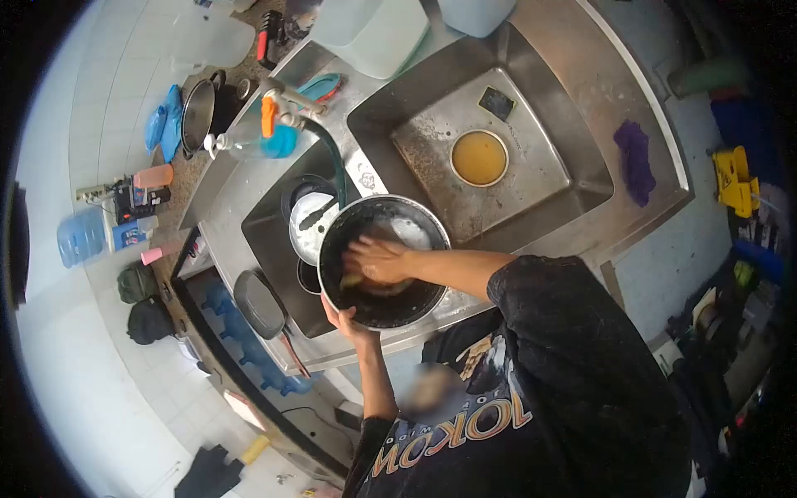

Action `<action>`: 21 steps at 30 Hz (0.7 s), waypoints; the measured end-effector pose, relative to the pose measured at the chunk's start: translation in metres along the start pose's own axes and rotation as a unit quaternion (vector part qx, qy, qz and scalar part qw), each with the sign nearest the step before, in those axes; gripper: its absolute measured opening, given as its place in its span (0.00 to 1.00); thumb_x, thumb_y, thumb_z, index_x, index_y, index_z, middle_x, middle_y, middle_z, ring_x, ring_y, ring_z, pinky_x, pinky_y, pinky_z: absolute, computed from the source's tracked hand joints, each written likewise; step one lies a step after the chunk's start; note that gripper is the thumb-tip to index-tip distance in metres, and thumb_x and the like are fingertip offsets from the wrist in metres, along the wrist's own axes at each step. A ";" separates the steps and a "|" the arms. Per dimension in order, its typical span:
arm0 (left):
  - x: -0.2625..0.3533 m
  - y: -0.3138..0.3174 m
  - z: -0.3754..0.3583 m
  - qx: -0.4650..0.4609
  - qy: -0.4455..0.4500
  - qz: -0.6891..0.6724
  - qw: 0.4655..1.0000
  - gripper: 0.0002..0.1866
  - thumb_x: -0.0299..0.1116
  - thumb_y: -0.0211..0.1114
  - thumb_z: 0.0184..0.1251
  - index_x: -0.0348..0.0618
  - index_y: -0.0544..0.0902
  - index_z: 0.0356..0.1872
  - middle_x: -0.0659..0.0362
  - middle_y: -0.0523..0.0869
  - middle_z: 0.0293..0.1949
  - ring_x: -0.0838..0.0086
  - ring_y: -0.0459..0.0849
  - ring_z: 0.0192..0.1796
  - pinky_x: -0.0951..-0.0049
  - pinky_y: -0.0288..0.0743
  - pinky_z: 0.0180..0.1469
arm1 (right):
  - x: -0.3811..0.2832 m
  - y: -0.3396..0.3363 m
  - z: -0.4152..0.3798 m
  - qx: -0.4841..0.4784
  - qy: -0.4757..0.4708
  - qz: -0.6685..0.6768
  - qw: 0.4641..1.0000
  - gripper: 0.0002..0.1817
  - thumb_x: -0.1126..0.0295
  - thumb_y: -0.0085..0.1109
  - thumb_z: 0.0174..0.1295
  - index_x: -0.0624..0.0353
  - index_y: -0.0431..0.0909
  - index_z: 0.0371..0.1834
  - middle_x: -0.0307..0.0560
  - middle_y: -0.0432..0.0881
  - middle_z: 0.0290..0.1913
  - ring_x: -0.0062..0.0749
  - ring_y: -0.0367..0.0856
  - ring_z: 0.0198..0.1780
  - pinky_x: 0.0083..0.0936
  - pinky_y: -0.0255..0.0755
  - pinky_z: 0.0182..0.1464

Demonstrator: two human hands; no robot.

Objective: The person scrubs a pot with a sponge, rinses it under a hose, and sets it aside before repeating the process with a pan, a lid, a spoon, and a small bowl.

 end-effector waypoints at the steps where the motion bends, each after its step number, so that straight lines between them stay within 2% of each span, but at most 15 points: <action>1: -0.007 0.003 0.005 0.006 0.003 -0.015 1.000 0.36 0.31 0.55 0.50 0.33 0.66 0.66 0.51 0.77 0.56 0.65 0.79 0.54 0.68 0.74 0.57 | 0.010 -0.003 0.001 -0.039 0.032 -0.067 0.996 0.22 0.59 0.49 0.62 0.60 0.77 0.55 0.54 0.72 0.63 0.48 0.64 0.68 0.46 0.57 0.68; 2: -0.016 0.005 0.007 0.035 -0.054 -0.018 0.998 0.34 0.24 0.52 0.49 0.33 0.67 0.65 0.52 0.79 0.54 0.66 0.80 0.52 0.70 0.75 0.54 | 0.008 -0.002 0.000 -0.090 0.099 -0.080 0.988 0.22 0.60 0.50 0.62 0.61 0.77 0.56 0.53 0.71 0.64 0.48 0.63 0.70 0.45 0.54 0.70; 3: -0.024 0.003 0.006 0.062 -0.115 -0.018 0.991 0.34 0.17 0.49 0.48 0.32 0.68 0.65 0.52 0.80 0.52 0.68 0.81 0.50 0.73 0.76 0.52 | -0.004 -0.004 -0.003 -0.099 0.097 -0.088 0.986 0.22 0.60 0.50 0.62 0.61 0.77 0.56 0.53 0.71 0.64 0.48 0.63 0.70 0.45 0.54 0.70; 4: -0.034 0.007 0.009 0.099 -0.106 -0.038 0.989 0.36 0.08 0.43 0.45 0.31 0.70 0.64 0.52 0.82 0.51 0.69 0.83 0.48 0.76 0.77 0.49 | -0.010 -0.006 -0.008 -0.170 0.073 -0.103 0.977 0.22 0.62 0.50 0.62 0.58 0.76 0.58 0.51 0.69 0.65 0.47 0.63 0.69 0.46 0.55 0.69; 5: -0.041 0.009 0.015 0.098 -0.104 -0.062 0.988 0.36 0.08 0.43 0.45 0.31 0.70 0.64 0.52 0.82 0.51 0.69 0.83 0.48 0.76 0.77 0.49 | -0.010 -0.010 -0.017 -0.244 0.050 -0.121 0.961 0.22 0.64 0.51 0.62 0.56 0.76 0.60 0.49 0.68 0.66 0.47 0.63 0.68 0.46 0.55 0.68; 7: -0.041 0.007 0.016 0.083 -0.088 -0.064 0.991 0.36 0.08 0.44 0.47 0.31 0.70 0.64 0.52 0.82 0.52 0.68 0.84 0.49 0.75 0.78 0.49 | -0.011 -0.024 -0.033 -0.235 0.007 -0.161 0.959 0.24 0.64 0.52 0.62 0.56 0.74 0.62 0.48 0.68 0.66 0.47 0.62 0.68 0.48 0.58 0.66; 9: -0.042 0.005 0.013 0.100 -0.097 -0.103 0.985 0.34 0.09 0.45 0.46 0.28 0.72 0.62 0.51 0.83 0.52 0.70 0.83 0.49 0.75 0.74 0.54 | -0.013 -0.051 -0.031 -0.326 0.132 -0.142 0.925 0.22 0.64 0.48 0.65 0.55 0.72 0.62 0.54 0.68 0.66 0.48 0.64 0.69 0.47 0.68 0.61; 10: -0.043 0.006 0.011 0.116 -0.083 -0.099 0.985 0.33 0.09 0.45 0.46 0.27 0.73 0.61 0.51 0.83 0.52 0.70 0.83 0.49 0.75 0.74 0.55 | -0.011 -0.047 -0.035 -0.322 0.122 -0.216 0.914 0.22 0.65 0.49 0.64 0.51 0.71 0.63 0.58 0.76 0.57 0.49 0.77 0.60 0.47 0.76 0.52; 11: -0.044 0.009 0.012 0.131 -0.068 -0.093 0.985 0.33 0.09 0.45 0.46 0.26 0.74 0.60 0.51 0.83 0.51 0.69 0.83 0.50 0.74 0.74 0.55 | -0.011 -0.041 -0.039 -0.328 0.108 -0.227 0.911 0.22 0.65 0.49 0.64 0.51 0.71 0.63 0.58 0.76 0.57 0.49 0.77 0.60 0.47 0.76 0.52; 13: -0.045 0.014 0.008 0.142 -0.058 -0.047 0.987 0.31 0.09 0.45 0.48 0.27 0.76 0.58 0.50 0.83 0.51 0.69 0.82 0.51 0.73 0.72 0.58 | -0.021 -0.031 -0.047 -0.356 0.111 -0.083 0.924 0.22 0.67 0.50 0.62 0.54 0.71 0.61 0.57 0.84 0.43 0.48 0.87 0.42 0.45 0.80 0.45; 14: -0.047 0.016 0.006 0.141 -0.064 -0.054 0.986 0.30 0.09 0.45 0.48 0.27 0.76 0.57 0.50 0.83 0.51 0.70 0.82 0.51 0.73 0.72 0.58 | -0.004 -0.003 -0.058 -0.326 -0.021 -0.139 0.935 0.21 0.67 0.50 0.62 0.57 0.71 0.59 0.55 0.85 0.33 0.47 0.87 0.33 0.41 0.81 0.37; 15: -0.050 0.018 0.004 0.141 -0.069 -0.061 0.986 0.29 0.10 0.46 0.48 0.27 0.77 0.57 0.50 0.83 0.51 0.70 0.82 0.51 0.73 0.72 0.58 | 0.000 -0.004 -0.049 -0.331 -0.027 -0.145 0.932 0.21 0.67 0.50 0.62 0.57 0.71 0.59 0.55 0.85 0.33 0.47 0.87 0.33 0.41 0.81 0.37; 17: -0.053 0.018 0.001 0.159 -0.069 -0.060 0.983 0.28 0.10 0.46 0.47 0.27 0.78 0.54 0.53 0.83 0.48 0.70 0.81 0.50 0.73 0.71 0.58 | 0.019 -0.010 -0.018 -0.281 0.035 -0.124 0.951 0.18 0.65 0.47 0.66 0.56 0.72 0.58 0.57 0.86 0.37 0.47 0.87 0.35 0.40 0.82 0.37; 19: -0.051 0.018 0.005 0.140 -0.038 -0.021 0.989 0.27 0.10 0.47 0.45 0.26 0.79 0.52 0.55 0.81 0.45 0.70 0.80 0.49 0.74 0.69 0.58 | 0.044 -0.020 0.005 -0.200 0.040 -0.192 0.960 0.20 0.66 0.48 0.65 0.59 0.70 0.59 0.56 0.86 0.35 0.45 0.87 0.33 0.40 0.81 0.34; 21: -0.050 0.017 0.006 0.153 -0.046 -0.041 0.986 0.28 0.10 0.47 0.43 0.26 0.79 0.51 0.55 0.78 0.43 0.68 0.79 0.48 0.74 0.68 0.57 | 0.057 -0.044 0.006 -0.263 0.159 -0.236 0.922 0.21 0.68 0.49 0.63 0.61 0.69 0.60 0.54 0.86 0.32 0.44 0.87 0.31 0.37 0.81 0.32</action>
Point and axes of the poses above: each hand's wrist, its own z-axis towards the middle knuckle, its own y-axis out of the palm, x = y × z, the point moved 2 cm from there along z, towards the middle knuckle
